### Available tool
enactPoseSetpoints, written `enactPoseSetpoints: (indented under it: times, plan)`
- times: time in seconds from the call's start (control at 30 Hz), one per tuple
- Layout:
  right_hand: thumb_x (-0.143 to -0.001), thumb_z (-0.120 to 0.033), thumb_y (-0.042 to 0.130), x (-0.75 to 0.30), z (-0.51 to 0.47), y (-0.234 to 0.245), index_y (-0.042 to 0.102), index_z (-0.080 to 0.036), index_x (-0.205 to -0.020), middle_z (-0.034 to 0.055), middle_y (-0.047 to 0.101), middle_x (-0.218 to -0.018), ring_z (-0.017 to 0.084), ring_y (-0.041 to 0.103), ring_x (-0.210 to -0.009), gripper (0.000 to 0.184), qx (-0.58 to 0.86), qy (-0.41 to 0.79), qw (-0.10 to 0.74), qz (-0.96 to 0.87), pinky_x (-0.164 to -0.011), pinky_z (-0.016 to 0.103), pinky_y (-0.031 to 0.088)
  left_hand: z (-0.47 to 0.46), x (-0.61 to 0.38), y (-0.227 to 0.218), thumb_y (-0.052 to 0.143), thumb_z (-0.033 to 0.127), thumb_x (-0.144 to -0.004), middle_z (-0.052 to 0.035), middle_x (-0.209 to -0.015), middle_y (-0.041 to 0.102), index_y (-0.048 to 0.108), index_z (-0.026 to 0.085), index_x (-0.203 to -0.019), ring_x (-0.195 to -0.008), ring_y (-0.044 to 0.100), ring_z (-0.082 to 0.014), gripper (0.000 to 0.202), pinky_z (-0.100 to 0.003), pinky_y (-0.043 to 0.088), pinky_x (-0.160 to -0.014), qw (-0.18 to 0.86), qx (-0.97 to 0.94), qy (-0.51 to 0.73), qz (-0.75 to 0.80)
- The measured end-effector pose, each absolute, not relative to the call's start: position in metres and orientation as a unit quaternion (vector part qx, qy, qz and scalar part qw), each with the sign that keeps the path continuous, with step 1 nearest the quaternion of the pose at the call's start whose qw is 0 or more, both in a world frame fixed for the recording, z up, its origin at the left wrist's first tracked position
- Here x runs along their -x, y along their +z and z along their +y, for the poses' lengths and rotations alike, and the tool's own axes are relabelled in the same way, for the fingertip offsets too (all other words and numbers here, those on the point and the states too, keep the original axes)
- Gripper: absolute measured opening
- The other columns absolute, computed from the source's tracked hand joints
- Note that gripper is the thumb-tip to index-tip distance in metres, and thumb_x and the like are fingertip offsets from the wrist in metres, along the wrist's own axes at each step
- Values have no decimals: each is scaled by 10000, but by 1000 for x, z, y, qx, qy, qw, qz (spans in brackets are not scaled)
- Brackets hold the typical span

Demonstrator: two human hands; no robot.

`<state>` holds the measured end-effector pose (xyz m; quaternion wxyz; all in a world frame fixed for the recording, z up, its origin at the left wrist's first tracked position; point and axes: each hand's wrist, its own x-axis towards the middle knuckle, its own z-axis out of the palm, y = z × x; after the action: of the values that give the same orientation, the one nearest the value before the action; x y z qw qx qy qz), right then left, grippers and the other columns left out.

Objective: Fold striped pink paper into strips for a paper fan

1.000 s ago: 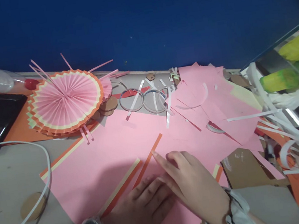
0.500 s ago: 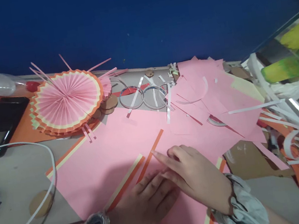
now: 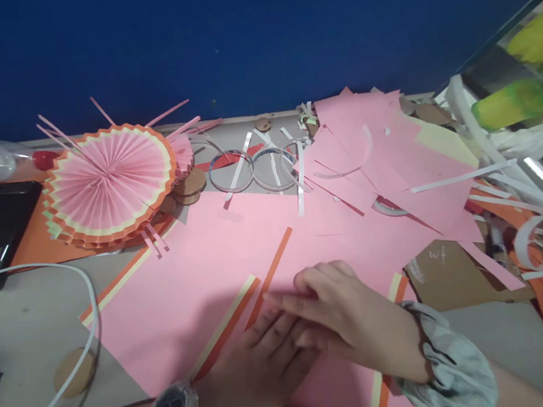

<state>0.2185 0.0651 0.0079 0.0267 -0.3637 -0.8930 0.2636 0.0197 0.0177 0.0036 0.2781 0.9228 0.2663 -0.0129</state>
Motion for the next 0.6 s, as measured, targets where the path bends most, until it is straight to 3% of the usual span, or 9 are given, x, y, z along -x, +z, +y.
enactPoseSetpoints:
  times: [0.17, 0.37, 0.5, 0.6]
  plan:
    - [-907, -287, 406, -221, 66, 8, 358, -254, -1358, 55, 463, -896, 211, 425, -837, 454, 440, 225, 18, -869, -759, 395, 315, 16, -18, 0, 316, 396, -938, -34, -1482, 233, 228, 181, -1414, -1373, 131, -207, 529, -356, 132, -1115, 274, -933, -5, 235]
    - [-891, -332, 438, -218, 65, 10, 342, -271, -1368, 49, 482, -904, 208, 436, -834, 491, 353, 274, -1, -895, -745, 376, 322, 20, -17, 0, 340, 479, -908, -82, -1475, 236, 196, 147, -1423, -1367, 150, -247, 630, -388, 147, -1113, 293, -932, -10, 213]
    - [-918, -278, 378, -219, 67, 11, 349, -249, -1368, 62, 474, -901, 212, 431, -836, 452, 446, 217, 10, -868, -759, 399, 308, 21, -17, -1, 412, 461, -882, -89, -1490, 164, 173, 139, -1427, -1375, 112, -236, 677, -386, 138, -1117, 309, -928, -14, 209]
    - [-906, -305, 418, -219, 65, 11, 353, -288, -1361, 50, 465, -903, 203, 437, -844, 460, 414, 255, 28, -873, -777, 398, 301, 20, -17, -3, 457, 452, -857, -83, -1486, 187, 164, 151, -1430, -1367, 150, -255, 710, -401, 146, -1112, 307, -930, -32, 198]
